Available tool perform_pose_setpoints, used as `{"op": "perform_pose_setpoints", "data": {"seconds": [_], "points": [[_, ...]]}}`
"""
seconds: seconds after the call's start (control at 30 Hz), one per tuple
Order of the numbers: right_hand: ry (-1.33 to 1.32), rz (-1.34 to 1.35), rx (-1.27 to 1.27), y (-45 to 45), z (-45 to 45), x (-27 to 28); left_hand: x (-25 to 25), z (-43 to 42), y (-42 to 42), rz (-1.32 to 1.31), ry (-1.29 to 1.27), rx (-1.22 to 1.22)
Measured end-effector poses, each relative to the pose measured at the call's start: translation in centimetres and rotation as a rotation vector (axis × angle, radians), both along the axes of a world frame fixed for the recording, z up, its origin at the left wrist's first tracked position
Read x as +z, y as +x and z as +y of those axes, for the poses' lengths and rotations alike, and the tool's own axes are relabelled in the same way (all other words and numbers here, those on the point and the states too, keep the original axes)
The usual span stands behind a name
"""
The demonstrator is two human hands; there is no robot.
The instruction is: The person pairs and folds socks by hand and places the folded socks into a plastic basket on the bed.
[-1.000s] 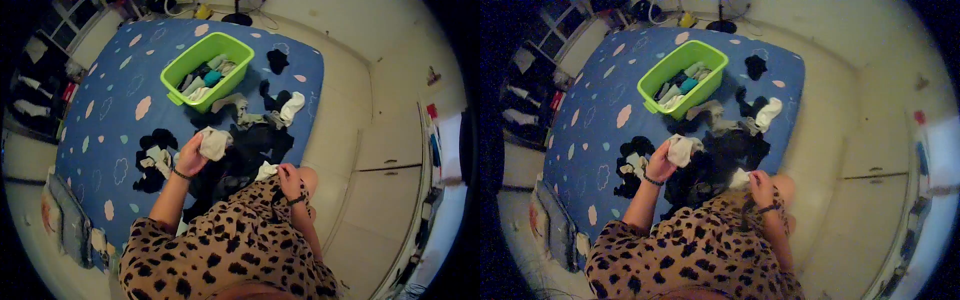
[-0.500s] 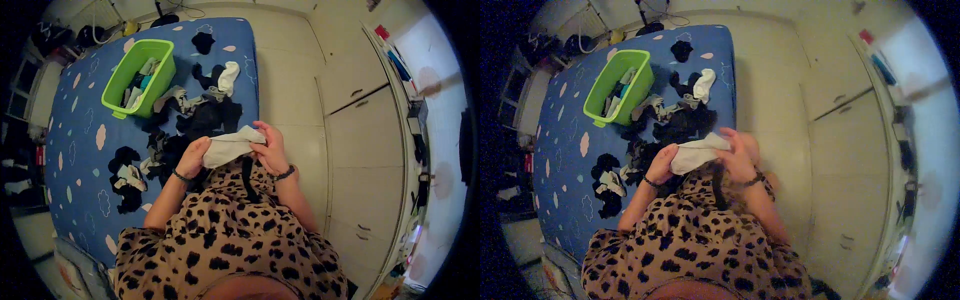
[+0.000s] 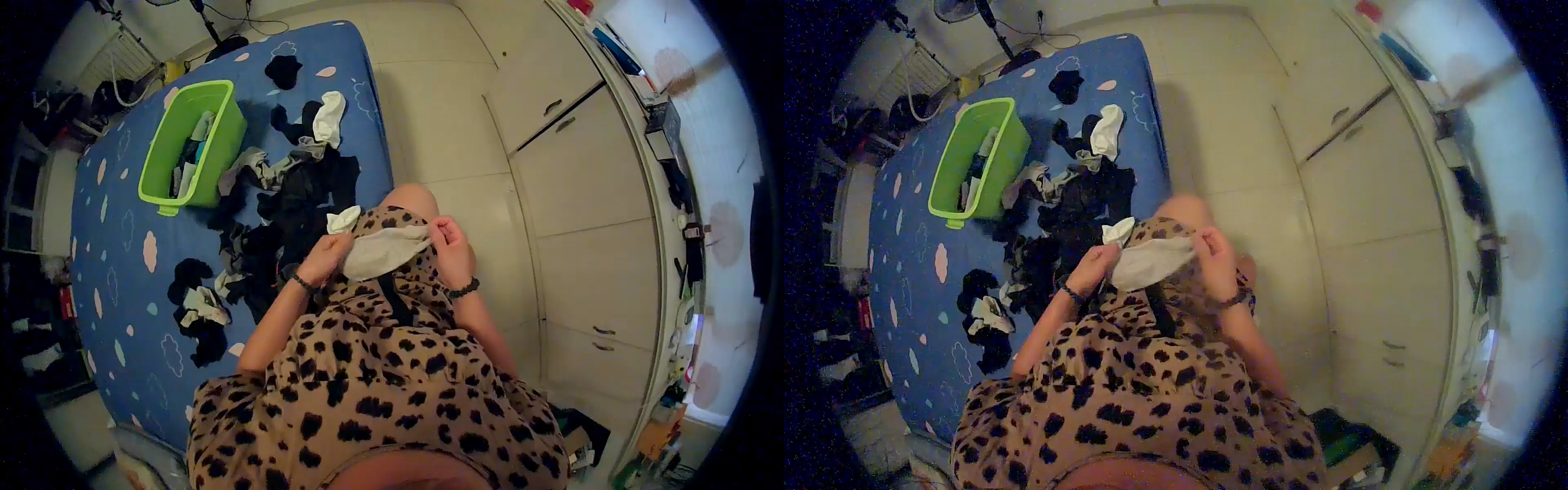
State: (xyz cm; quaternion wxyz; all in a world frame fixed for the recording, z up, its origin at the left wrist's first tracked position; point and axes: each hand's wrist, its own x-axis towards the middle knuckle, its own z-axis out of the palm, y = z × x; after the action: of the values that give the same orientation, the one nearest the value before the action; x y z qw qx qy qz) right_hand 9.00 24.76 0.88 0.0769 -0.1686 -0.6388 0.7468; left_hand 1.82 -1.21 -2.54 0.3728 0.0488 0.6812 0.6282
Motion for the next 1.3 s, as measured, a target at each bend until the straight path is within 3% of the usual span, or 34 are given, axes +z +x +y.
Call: {"op": "perform_pose_setpoints", "data": {"seconds": [0.07,0.1,0.17,0.3,0.37,0.4,0.47,0.5,0.53,0.57,0.6,0.73,0.8,0.83,0.87,0.93,1.0,1.03,1.1,1.13,1.17,1.23,1.3], "points": [[0.106,0.012,0.078,0.2,-0.1,0.2,4.1,1.9,0.1,0.101,0.181,0.087],[0.086,0.023,0.121,0.1,-0.3,-0.2,3.9,2.7,-0.1,0.102,0.179,0.095],[0.066,0.032,0.182,-0.1,-1.0,0.4,3.3,3.8,-0.4,-0.151,0.397,0.047],[0.37,0.091,0.204,-0.5,-3.6,2.9,3.6,5.7,0.7,-0.169,0.511,-0.057],[1.059,0.185,0.142,0.3,-3.5,3.3,2.7,5.8,2.0,-0.283,0.417,-0.12],[1.061,0.197,0.159,0.5,-3.8,4.0,2.1,6.2,2.8,-0.27,0.413,-0.147],[0.65,0.015,0.223,1.0,-4.2,5.4,2.9,5.6,3.3,-0.307,0.404,-0.234],[0.653,0.013,0.235,1.1,-3.6,4.6,4.7,5.3,3.2,-0.309,0.409,-0.223],[0.353,-0.116,0.262,1.2,-2.4,3.4,6.6,5.0,3.2,-0.391,0.509,-0.069],[0.052,-0.246,0.282,1.4,-1.4,2.4,2.9,5.5,3.2,-0.441,0.579,0.012],[-0.012,-0.175,0.435,1.6,-1.5,4.0,2.4,5.7,2.8,-0.488,0.65,0.092],[0.274,-0.183,0.677,2.0,-2.0,4.0,2.3,6.8,4.3,-0.49,0.548,0.174],[0.496,-0.198,0.412,1.9,-1.3,1.3,0.3,7.0,3.9,-0.363,0.463,0.093],[0.497,-0.2,0.418,1.9,-1.1,0.9,1.8,6.8,3.4,-0.235,0.376,0.01],[0.479,-0.228,0.296,1.8,-1.0,0.6,3.5,6.9,3.0,-0.222,0.124,-0.143],[0.458,-0.252,0.173,1.5,-1.7,0.6,5.8,6.1,2.7,-0.13,0.166,-0.212],[-0.09,0.004,0.02,0.8,-3.2,1.0,4.3,6.3,2.6,-0.047,0.221,-0.314],[-0.087,0.005,0.022,0.9,-2.5,0.7,3.2,6.4,2.5,-0.046,0.223,-0.312],[-0.206,-0.186,0.056,0.8,-1.4,0.9,1.7,6.2,2.5,-0.356,0.507,-0.001],[-0.246,-0.249,0.065,0.5,-1.8,2.7,4.4,5.9,2.9,-0.476,0.585,0.25],[-0.199,-0.117,0.345,0.3,-2.1,5.0,1.2,6.0,2.3,-0.602,0.778,0.223],[-0.138,0.01,0.585,-0.2,-2.3,6.1,2.7,5.1,1.6,-0.726,0.76,0.268],[-0.208,-0.187,0.558,-0.6,-1.7,3.4,1.1,4.9,0.9,-0.753,0.765,0.306]]}}
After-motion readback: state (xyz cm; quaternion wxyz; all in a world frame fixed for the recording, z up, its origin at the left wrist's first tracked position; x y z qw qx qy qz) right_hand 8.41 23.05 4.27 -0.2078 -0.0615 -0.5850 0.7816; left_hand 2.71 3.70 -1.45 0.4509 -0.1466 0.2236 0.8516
